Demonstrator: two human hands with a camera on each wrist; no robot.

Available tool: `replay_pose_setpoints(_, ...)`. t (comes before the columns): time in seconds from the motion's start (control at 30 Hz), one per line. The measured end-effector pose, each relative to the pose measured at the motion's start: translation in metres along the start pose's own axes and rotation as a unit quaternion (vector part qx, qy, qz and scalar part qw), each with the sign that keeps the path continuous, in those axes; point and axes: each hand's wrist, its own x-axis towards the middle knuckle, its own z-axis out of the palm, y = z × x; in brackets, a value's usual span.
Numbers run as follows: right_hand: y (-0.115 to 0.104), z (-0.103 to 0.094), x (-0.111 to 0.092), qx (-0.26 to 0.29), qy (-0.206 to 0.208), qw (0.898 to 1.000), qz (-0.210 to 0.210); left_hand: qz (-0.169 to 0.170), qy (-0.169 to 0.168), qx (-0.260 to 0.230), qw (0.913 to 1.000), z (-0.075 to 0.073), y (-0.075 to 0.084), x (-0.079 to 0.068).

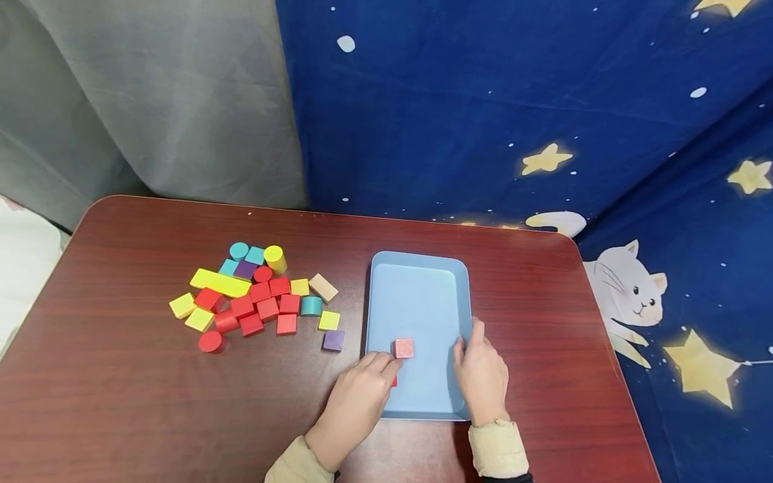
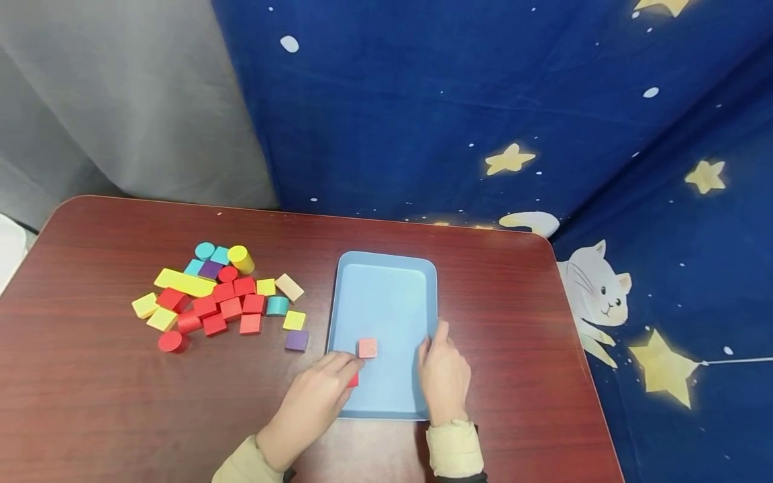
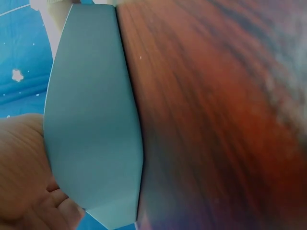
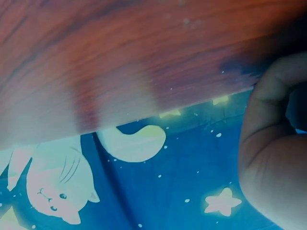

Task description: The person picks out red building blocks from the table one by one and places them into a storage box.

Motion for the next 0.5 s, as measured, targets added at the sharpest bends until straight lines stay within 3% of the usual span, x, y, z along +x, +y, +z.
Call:
replay_pose_setpoints(0.27, 0.0005, 0.0005, 0.0011, 0.002, -0.004, 1.000, -0.002, 0.012, 0.001, 0.027, 0.9996, 0.0042, 0.0014, 0.0005)
replay_pose_setpoints(0.5, -0.0005, 0.0023, 0.0002, -0.001, 0.007, 1.000, -0.010, 0.022, -0.030, 0.016, 0.9992, 0.0056, 0.0024, 0.0015)
